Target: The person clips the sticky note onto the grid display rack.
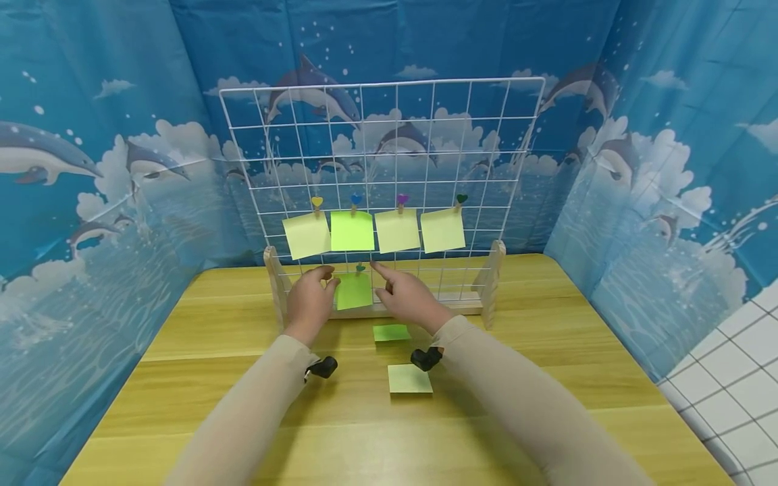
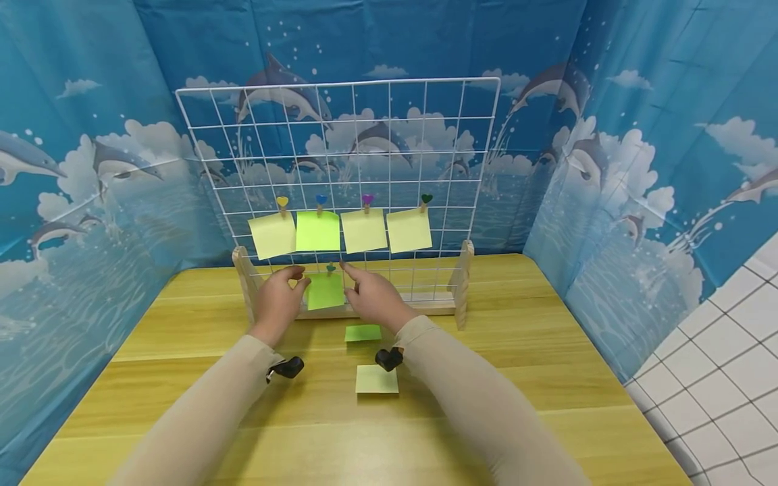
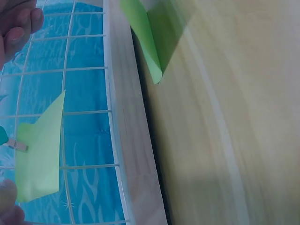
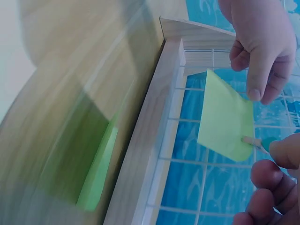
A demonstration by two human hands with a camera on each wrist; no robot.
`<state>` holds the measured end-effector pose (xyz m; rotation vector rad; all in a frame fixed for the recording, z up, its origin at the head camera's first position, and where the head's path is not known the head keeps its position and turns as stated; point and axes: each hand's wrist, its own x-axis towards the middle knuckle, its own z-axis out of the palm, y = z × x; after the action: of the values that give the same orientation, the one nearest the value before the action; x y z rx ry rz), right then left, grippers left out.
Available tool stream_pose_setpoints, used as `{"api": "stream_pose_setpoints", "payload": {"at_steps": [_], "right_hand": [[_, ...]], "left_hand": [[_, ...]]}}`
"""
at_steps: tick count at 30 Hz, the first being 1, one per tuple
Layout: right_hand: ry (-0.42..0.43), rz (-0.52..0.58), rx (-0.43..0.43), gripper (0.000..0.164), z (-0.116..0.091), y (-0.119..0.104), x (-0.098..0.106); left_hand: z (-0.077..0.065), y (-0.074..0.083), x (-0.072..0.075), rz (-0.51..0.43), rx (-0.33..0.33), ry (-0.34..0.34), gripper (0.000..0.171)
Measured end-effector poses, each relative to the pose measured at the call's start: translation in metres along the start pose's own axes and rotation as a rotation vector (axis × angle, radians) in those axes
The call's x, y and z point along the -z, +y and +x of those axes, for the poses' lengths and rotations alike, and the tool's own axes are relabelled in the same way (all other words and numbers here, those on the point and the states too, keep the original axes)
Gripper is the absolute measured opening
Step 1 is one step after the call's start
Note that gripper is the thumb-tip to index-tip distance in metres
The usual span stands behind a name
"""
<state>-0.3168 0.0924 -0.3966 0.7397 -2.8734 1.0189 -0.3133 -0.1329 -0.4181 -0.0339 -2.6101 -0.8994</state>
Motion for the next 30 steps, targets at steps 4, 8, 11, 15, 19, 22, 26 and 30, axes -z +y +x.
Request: {"api": "stream_pose_setpoints", "payload": {"at_steps": [4,8,11,15,19,22,26,30], "right_hand": [[0.021,-0.014,0.013,0.061,-0.014,0.007,0.009],[0.036,-0.041,0.016,0.06,-0.026,0.013,0.018],[0.044,-0.07,0.02,0.06,-0.036,0.018,0.024],[0.048,-0.1,0.029,0.061,-0.048,0.028,0.03],[0.032,-0.106,0.028,0.064,-0.059,0.038,0.034],[0.023,-0.105,0.023,0.065,-0.066,0.044,0.036],[0.022,-0.124,0.031,0.066,-0.075,0.05,0.038],[0.014,-0.144,0.022,0.067,-0.083,0.055,0.039]], "left_hand": [[-0.005,0.0,0.004,0.001,-0.032,-0.017,0.037],[-0.011,0.0,0.008,0.023,-0.067,-0.032,0.042],[-0.016,0.001,0.012,0.047,-0.084,-0.057,0.046],[-0.024,0.001,0.015,0.072,-0.102,-0.096,0.051],[-0.032,-0.001,0.018,0.078,-0.124,-0.127,0.054],[-0.038,-0.002,0.02,0.078,-0.136,-0.144,0.055],[-0.046,-0.004,0.021,0.087,-0.155,-0.167,0.056],[-0.052,-0.004,0.022,0.097,-0.163,-0.186,0.058]]}}
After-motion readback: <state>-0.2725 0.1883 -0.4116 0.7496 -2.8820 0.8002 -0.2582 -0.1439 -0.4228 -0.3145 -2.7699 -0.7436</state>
